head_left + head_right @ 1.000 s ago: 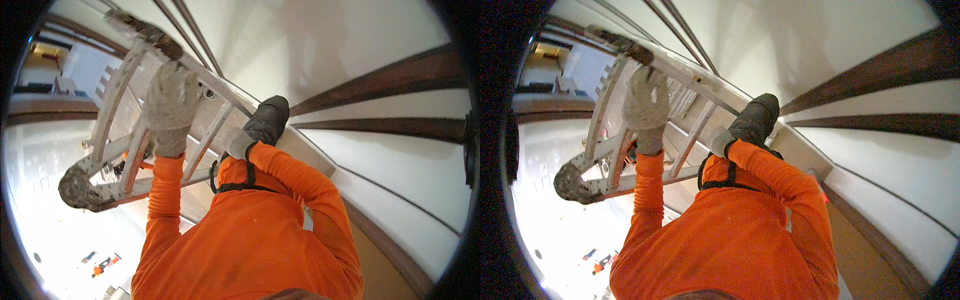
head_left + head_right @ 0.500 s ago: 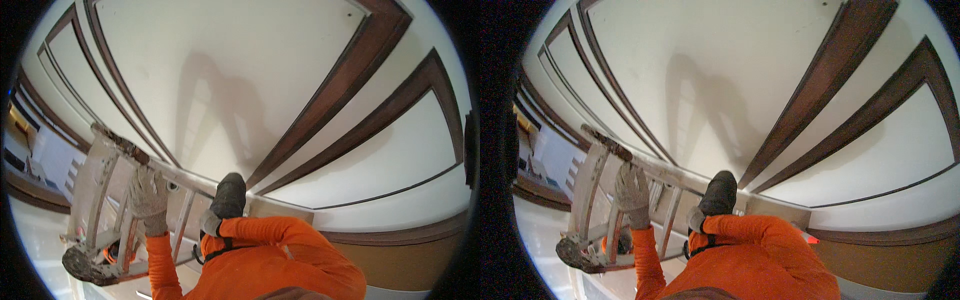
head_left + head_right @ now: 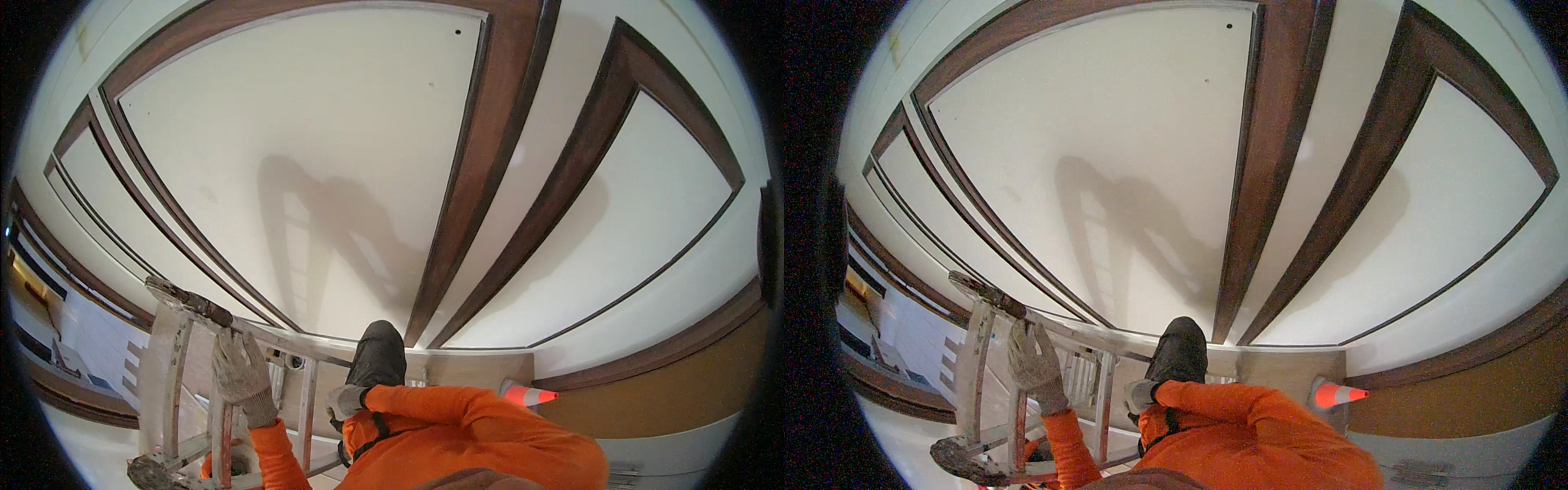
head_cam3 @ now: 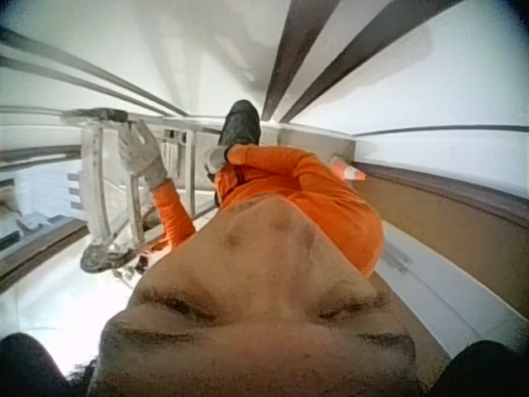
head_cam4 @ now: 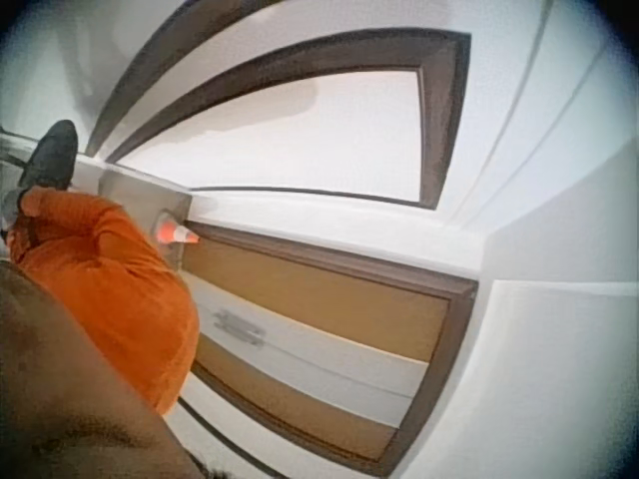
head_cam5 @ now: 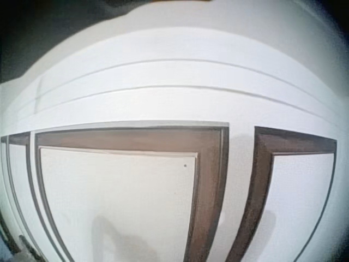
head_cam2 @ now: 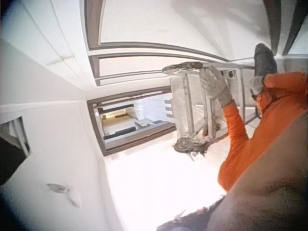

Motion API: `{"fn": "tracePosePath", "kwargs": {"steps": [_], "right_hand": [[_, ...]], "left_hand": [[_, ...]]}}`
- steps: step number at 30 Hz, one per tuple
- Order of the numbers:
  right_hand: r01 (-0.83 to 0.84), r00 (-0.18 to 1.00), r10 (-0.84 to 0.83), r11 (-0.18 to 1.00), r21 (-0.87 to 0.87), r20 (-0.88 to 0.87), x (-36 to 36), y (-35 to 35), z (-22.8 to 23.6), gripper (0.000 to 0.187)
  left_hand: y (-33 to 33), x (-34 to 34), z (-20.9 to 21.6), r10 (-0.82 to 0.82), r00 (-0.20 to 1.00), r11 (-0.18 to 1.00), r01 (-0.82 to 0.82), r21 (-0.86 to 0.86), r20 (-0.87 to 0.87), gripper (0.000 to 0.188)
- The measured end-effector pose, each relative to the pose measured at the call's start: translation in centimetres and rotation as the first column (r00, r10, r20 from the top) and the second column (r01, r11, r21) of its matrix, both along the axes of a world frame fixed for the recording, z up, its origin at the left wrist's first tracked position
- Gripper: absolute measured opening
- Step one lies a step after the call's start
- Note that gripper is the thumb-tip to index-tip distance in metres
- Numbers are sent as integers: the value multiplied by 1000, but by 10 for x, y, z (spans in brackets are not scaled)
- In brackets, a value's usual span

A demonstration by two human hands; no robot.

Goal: The person stands on a ladder and applies masking tape along the edges of ceiling panels. They use a roll of tape and their gloved hands to smooth the tape onto the surface, working along the seams between white panels and dark trim.

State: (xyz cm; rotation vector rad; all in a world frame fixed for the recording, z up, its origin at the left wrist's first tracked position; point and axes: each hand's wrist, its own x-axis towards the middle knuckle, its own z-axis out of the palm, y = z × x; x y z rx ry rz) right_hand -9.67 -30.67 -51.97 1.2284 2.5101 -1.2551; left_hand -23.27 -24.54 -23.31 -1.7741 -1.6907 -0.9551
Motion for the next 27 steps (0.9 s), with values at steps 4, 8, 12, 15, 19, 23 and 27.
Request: {"fn": "tracePosePath", "kwargs": {"steps": [4, 8, 12, 15, 19, 23, 27], "right_hand": [[58, 998, -57, 997, 48, -24, -2, -22, 12, 25], [-61, 994, 63, 998, 26, -87, 24, -22, 27, 38], [-113, 987, 143, 937, 330, -70, 34, -29, 40, 43], [-52, 991, 57, 998, 45, -117, 62, -35, 80, 46], [-134, 976, 125, 990, -42, -181, 83, -32, 105, 51], [197, 958, -234, 957, -211, -165, 68, -27, 90, 51], [166, 930, -274, 909, -382, -246, 55, -14, 73, 51]], "left_hand": [[5, -1, -2, -30, 999, 999, 30, 26, -24, 37], [6, -1, -4, -42, 998, 999, 42, 5, -54, 38], [7, -1, -4, -31, 997, 999, 30, -9, -69, 38], [4, -3, -6, 3, 998, 1000, -4, -12, -63, 38], [3, 1, 1, 4, 997, 1000, -5, -19, -74, 35], [6, -4, -3, -23, 994, 1000, 24, 13, -109, 35], [7, -7, -6, -14, 994, 998, 22, 66, -111, 37]]}}
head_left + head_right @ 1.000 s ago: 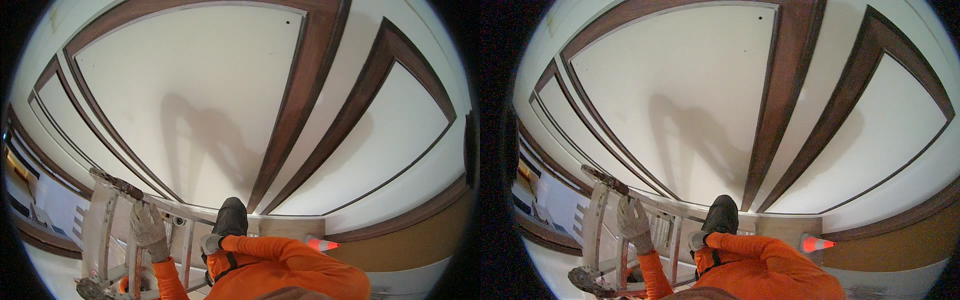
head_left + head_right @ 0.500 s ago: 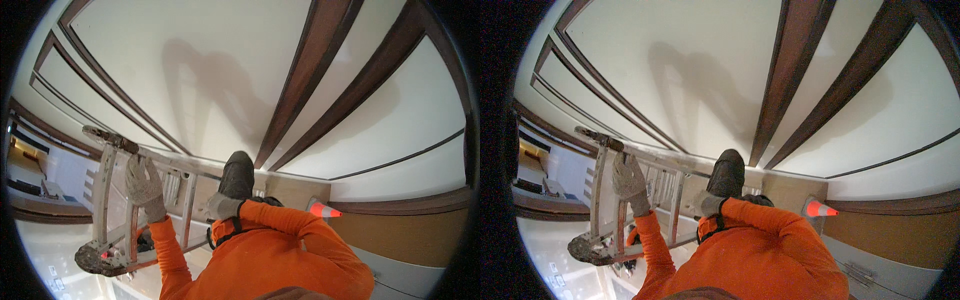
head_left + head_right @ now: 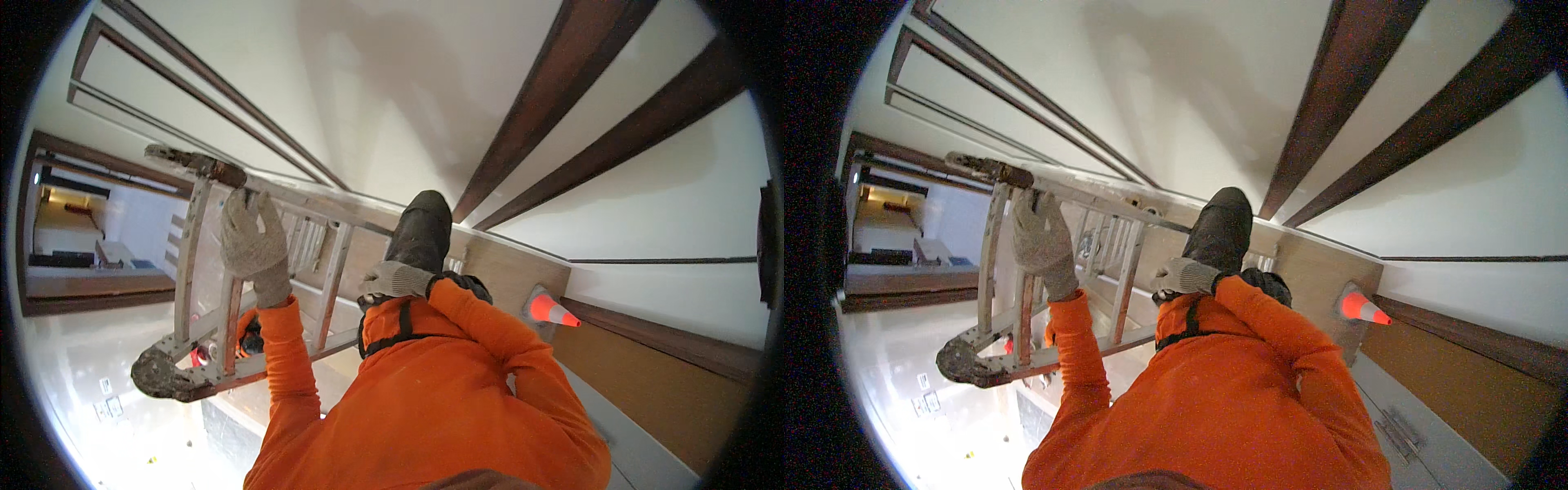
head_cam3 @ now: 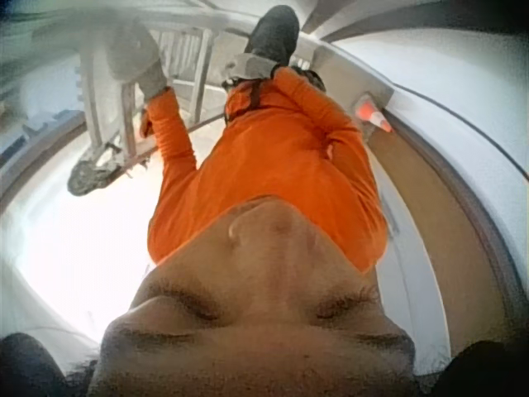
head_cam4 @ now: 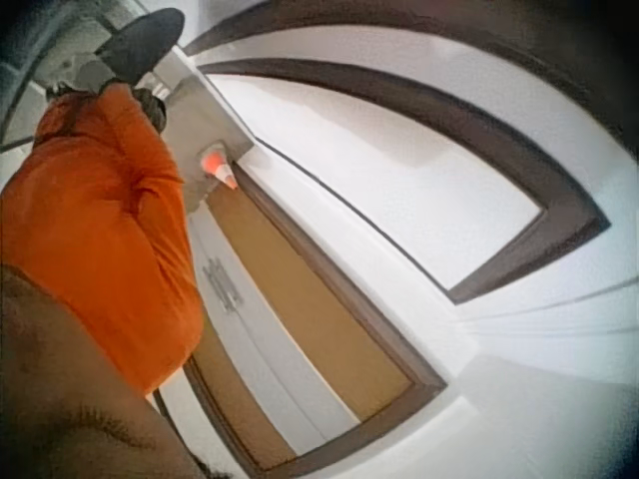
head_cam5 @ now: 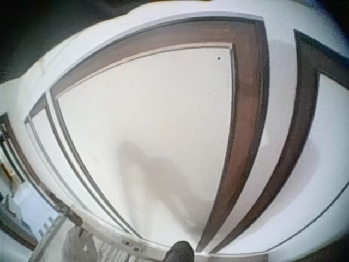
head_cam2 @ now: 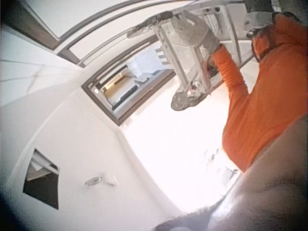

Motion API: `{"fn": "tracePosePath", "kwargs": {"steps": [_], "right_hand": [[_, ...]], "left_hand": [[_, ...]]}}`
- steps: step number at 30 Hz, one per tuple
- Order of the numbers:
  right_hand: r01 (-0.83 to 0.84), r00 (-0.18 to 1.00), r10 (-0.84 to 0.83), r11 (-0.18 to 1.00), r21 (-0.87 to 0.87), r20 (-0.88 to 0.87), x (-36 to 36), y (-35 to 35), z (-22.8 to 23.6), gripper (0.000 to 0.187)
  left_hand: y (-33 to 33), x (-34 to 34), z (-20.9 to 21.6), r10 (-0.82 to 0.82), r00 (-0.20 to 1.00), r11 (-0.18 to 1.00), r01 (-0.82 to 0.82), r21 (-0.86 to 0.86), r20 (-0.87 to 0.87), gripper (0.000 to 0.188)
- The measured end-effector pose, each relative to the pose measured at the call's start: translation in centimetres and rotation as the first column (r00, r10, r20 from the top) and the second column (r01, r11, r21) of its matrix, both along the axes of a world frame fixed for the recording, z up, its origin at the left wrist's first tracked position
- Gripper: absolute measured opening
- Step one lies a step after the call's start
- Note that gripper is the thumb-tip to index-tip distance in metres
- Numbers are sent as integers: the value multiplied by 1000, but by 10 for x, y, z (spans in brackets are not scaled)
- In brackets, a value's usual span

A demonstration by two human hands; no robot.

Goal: The person stands on a ladder and applies masking tape along the edges of ceiling panels. They use a roll of tape and their gloved hands to smooth the tape onto the surface, working along the seams between white panels and dark trim.

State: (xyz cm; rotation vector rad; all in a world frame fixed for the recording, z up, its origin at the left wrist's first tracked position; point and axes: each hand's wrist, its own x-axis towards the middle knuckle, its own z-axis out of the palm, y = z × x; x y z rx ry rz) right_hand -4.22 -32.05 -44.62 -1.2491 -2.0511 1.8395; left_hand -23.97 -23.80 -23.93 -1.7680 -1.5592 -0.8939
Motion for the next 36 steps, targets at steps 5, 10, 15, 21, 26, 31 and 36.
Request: {"fn": "tracePosePath", "kwargs": {"steps": [5, 10, 15, 21, 26, 31, 36], "right_hand": [[-167, 983, 148, 964, 207, 104, 16, -9, 17, 46], [-63, 998, 59, 943, 326, 22, 31, -15, 4, 38], [10, 993, -70, 841, 541, 92, 56, -14, -3, 27], [94, 995, -63, 886, 454, -84, 75, -16, 16, 28], [-9, 985, 103, 833, 553, -138, 46, -15, 4, 30], [12, 994, 57, 799, 601, -95, 45, -20, -4, 22], [68, 995, -16, 806, 587, -94, 67, -26, -2, 13]], "left_hand": [[3, 3, 0, -35, 999, 999, 35, -23, -18, 43], [-19, 5, -13, -232, 956, 966, 249, -73, 181, 37], [-79, 36, -109, -338, 903, 464, 406, -787, 266, 24], [-125, 8, -182, -346, 872, 74, 394, -916, 347, 22], [-127, 19, -173, -250, 761, 69, 631, -773, 599, 29], [-128, -11, -223, -168, 739, 11, 664, -748, 653, 29], [-128, -11, -220, -69, 755, 30, 654, -756, 651, 27]]}}
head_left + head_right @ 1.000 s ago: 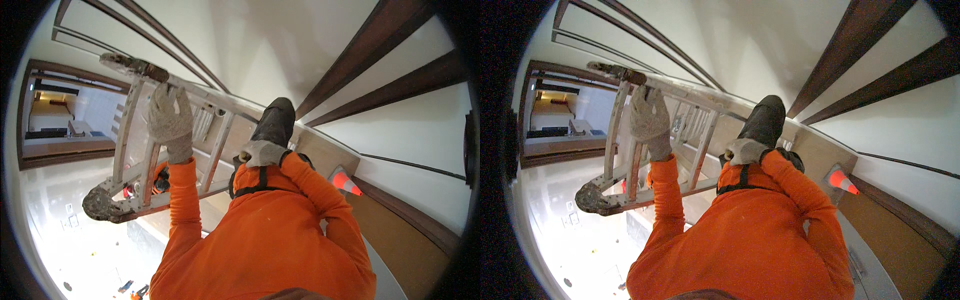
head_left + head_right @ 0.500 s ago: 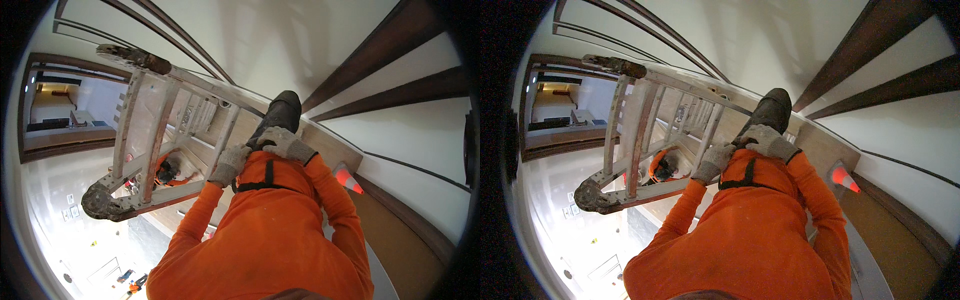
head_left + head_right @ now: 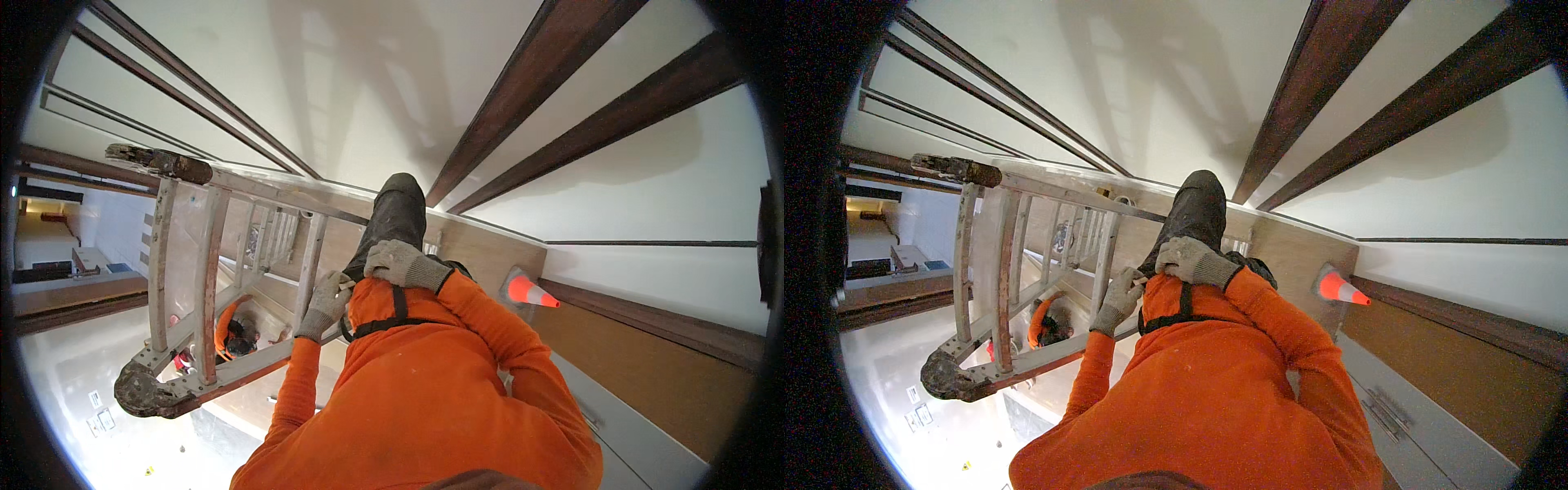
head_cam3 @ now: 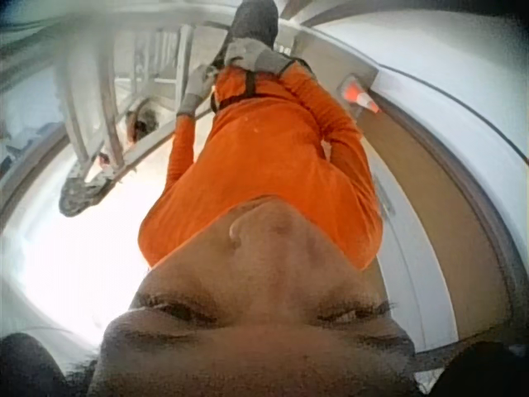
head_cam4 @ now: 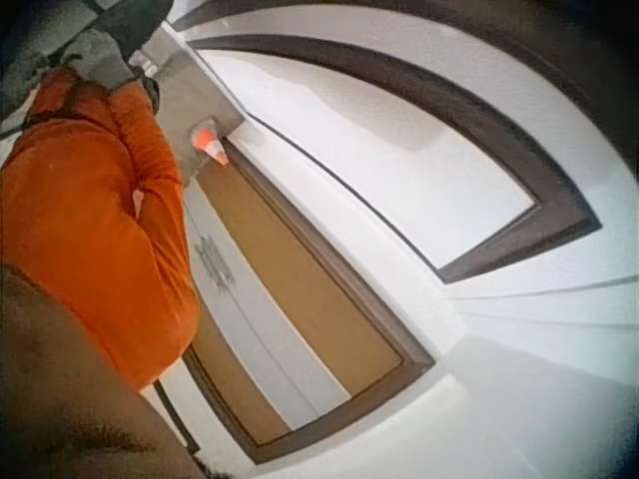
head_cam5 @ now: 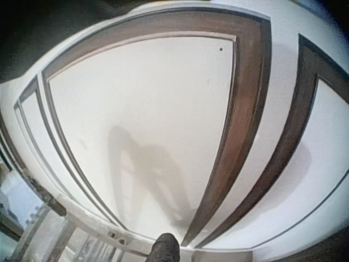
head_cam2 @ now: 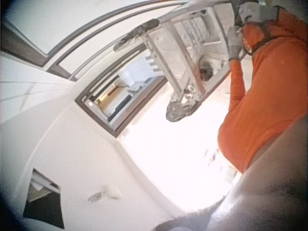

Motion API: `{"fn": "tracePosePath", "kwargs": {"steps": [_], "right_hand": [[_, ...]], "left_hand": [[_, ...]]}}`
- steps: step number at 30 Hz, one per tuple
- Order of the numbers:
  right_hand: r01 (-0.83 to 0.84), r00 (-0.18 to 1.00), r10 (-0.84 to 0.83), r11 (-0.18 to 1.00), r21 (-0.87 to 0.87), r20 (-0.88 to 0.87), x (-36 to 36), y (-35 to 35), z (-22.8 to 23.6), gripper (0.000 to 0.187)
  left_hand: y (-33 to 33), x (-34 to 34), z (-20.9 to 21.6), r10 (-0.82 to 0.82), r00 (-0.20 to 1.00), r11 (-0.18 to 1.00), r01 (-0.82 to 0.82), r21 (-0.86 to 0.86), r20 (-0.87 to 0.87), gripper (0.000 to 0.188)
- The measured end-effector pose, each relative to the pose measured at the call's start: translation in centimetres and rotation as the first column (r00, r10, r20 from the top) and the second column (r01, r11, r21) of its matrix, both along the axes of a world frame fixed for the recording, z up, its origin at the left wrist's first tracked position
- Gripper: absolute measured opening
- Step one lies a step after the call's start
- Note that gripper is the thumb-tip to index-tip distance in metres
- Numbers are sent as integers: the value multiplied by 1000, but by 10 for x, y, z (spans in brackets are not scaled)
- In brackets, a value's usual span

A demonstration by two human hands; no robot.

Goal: The person stands on a ladder and applies masking tape along the edges of ceiling panels. They use a roll of tape and their gloved hands to smooth the tape onto the surface, working along the seams between white panels and dark trim.

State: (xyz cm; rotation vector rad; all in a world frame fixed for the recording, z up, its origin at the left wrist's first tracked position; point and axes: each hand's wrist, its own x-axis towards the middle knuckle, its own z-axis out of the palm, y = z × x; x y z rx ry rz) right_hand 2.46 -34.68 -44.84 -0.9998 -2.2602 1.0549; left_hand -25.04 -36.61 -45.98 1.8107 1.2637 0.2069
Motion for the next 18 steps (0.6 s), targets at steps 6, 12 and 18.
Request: {"fn": "tracePosePath", "kwargs": {"steps": [6, 12, 18], "right_hand": [[46, 997, -45, 999, -28, 56, 26, -8, 0, 14], [8, 999, -2, 993, -119, 49, 23, 1, -4, 19], [-292, 955, 290, 902, -317, -53, -30, 20, 9, 32]], "left_hand": [[-10, 27, 59, 2, 993, 942, 38, 334, -121, 33], [-15, -25, 119, 391, 906, 903, -343, 260, -161, 38], [-17, -11, 93, 516, 358, 753, -623, -212, 779, 34]]}}
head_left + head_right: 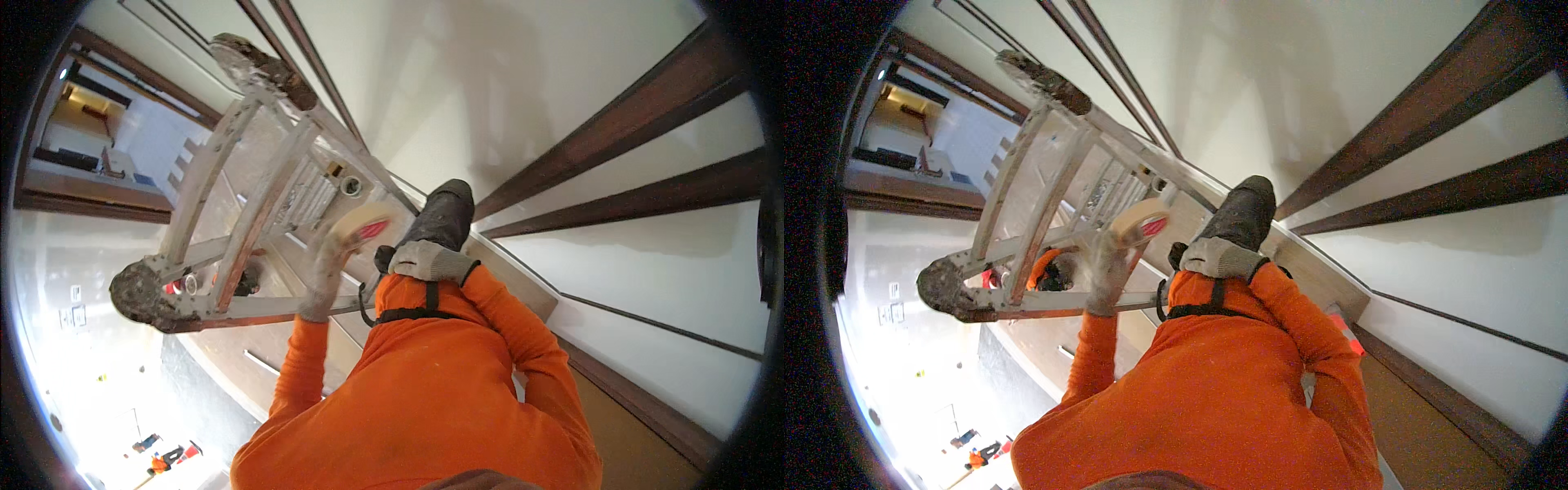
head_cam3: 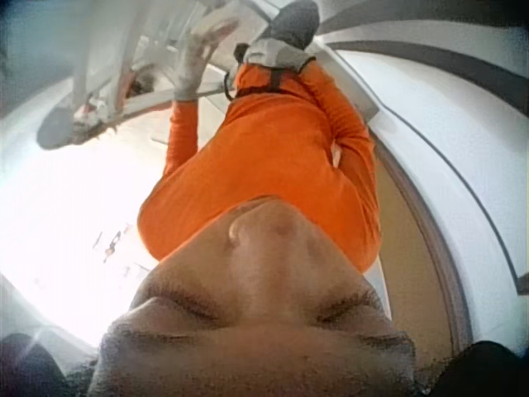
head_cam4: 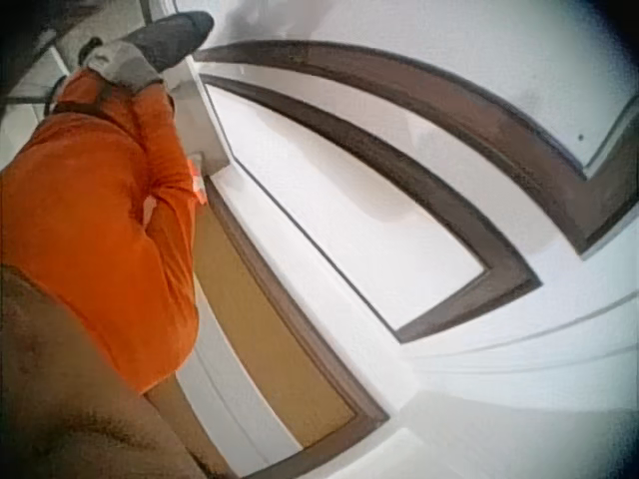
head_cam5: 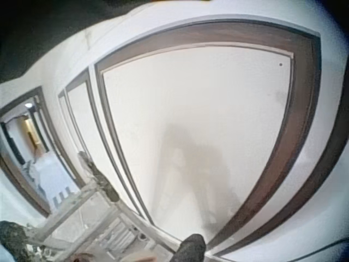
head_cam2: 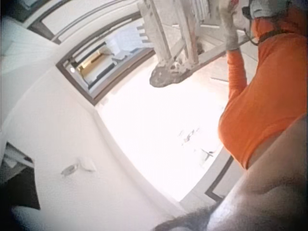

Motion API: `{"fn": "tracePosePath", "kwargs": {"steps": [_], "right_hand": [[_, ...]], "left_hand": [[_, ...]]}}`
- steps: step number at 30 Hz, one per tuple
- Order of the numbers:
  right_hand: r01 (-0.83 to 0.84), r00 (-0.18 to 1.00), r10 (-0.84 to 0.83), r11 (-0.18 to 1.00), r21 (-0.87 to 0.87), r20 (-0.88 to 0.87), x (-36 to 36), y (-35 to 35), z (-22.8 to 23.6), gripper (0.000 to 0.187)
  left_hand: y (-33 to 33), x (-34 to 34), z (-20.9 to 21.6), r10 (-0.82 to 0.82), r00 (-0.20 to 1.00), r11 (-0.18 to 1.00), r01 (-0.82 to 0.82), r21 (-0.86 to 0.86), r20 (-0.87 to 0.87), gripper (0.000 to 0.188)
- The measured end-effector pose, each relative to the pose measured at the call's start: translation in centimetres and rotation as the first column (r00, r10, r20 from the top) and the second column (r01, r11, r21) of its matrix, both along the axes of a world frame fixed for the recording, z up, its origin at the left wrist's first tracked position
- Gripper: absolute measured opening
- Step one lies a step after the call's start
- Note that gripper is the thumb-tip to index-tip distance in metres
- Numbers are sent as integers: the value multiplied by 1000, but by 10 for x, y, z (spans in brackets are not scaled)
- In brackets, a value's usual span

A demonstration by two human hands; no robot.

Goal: The person stands on a ladder and applies masking tape along the edges of ceiling panels. They use a roll of tape and their gloved hands to smooth the tape onto the surface, working along the seams between white panels and dark trim.

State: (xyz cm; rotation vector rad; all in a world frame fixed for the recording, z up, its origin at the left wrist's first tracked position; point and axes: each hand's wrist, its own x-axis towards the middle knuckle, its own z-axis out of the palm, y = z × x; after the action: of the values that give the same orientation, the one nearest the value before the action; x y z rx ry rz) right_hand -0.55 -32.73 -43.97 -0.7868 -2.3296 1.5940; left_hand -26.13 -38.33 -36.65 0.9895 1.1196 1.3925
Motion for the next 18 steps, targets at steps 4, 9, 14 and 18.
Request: {"fn": "tracePosePath", "kwargs": {"steps": [4, 9, 14, 18], "right_hand": [[-244, 843, -83, 821, 515, 531, -26, 7, -22, 35], [56, 892, -248, 891, 450, 379, 2, 17, 45, 30], [856, 457, -831, 508, -97, -318, 83, 3, 137, 37], [859, 273, -865, 416, -297, -422, 127, -24, 217, 58]], "left_hand": [[35, 38, 4, -212, 957, 947, 252, 200, -199, 37], [55, 80, 78, -332, 937, 938, 315, 145, 112, 36], [95, 111, 139, -50, 777, 520, 557, 648, -627, 40], [101, 152, 166, 180, 600, 328, 710, 623, -779, 39]]}}
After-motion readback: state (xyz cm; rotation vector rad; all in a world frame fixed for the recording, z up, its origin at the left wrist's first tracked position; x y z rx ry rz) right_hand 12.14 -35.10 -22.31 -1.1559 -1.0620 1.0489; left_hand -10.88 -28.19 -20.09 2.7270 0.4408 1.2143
